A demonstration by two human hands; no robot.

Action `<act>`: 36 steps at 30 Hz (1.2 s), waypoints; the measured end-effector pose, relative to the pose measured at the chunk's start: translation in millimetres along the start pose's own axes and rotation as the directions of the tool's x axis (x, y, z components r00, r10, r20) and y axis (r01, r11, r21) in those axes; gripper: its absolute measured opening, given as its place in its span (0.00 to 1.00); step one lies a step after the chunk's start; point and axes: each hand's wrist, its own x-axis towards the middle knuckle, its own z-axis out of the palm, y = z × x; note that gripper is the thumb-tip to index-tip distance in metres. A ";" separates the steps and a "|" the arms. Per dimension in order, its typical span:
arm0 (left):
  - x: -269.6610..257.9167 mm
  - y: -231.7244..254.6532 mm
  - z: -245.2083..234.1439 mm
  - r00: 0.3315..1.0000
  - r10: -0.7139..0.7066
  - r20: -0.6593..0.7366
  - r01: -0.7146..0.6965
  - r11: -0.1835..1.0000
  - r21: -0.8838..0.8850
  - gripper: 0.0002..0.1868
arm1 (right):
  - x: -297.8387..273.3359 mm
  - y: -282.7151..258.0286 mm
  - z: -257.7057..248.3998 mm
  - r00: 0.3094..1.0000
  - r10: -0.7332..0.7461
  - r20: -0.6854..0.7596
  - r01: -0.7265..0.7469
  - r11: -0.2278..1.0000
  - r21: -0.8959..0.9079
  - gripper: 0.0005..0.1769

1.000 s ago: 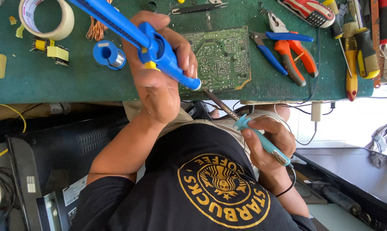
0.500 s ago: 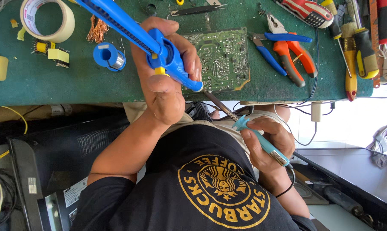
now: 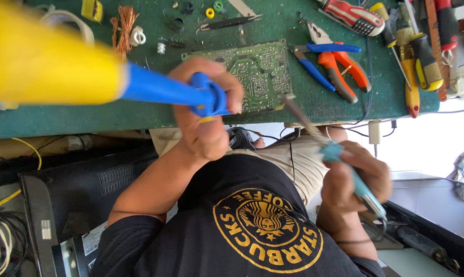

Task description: The person uses a soldering iron and a blue soldering tool to work on a green circuit board. They repeatedly apply the soldering iron to the board while holding the blue tool, then set the tools down and pick up the circuit board to inspect it.

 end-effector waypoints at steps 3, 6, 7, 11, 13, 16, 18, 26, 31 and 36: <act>9.8 21.6 -7.8 0.976 -0.001 -0.220 0.018 0.997 0.076 0.11 | 3.2 9.1 -6.0 0.972 -0.163 -0.167 0.177 0.982 0.071 0.15; 13.7 51.6 -28.8 0.989 -0.119 -0.083 0.123 0.991 0.053 0.31 | 3.3 8.2 -13.9 0.983 0.132 -0.124 -0.129 0.991 0.030 0.09; 6.3 57.1 -38.0 0.956 -0.289 0.042 0.281 0.951 0.130 0.30 | 1.9 15.5 -18.7 0.934 0.190 -0.303 -0.149 0.977 0.153 0.13; 15.0 78.9 -26.3 0.391 -0.839 0.378 0.189 0.475 0.859 0.31 | 16.4 17.1 -34.0 0.948 0.144 -0.285 -0.012 0.908 0.419 0.22; -4.3 69.4 -9.4 0.233 -0.885 0.403 0.090 0.432 0.897 0.43 | 9.8 18.7 -25.4 0.971 0.067 -0.228 0.010 0.947 0.322 0.23; -29.7 58.1 13.2 0.124 -0.898 0.423 -0.065 0.418 0.906 0.52 | 2.9 0.8 -2.5 0.999 0.013 -0.043 0.002 0.942 0.337 0.23; -27.2 58.9 30.2 0.177 -0.881 0.439 -0.111 0.426 0.898 0.51 | 3.4 -16.3 11.6 0.997 0.023 0.080 -0.056 0.893 0.446 0.22; -46.6 50.8 23.7 0.263 -0.800 0.540 -0.051 0.547 0.836 0.46 | -8.7 0.6 13.3 0.992 -0.020 0.128 -0.028 0.932 0.360 0.23; -33.0 79.0 -60.6 0.503 -0.854 0.129 0.269 0.296 0.916 0.31 | 10.7 24.2 -21.0 0.965 -0.102 -0.241 0.069 0.987 -0.145 0.23; -31.2 82.4 -130.3 0.862 -0.310 -0.401 0.463 0.158 0.872 0.42 | -9.3 37.1 -23.5 0.964 0.005 -0.266 -0.047 0.988 -0.149 0.22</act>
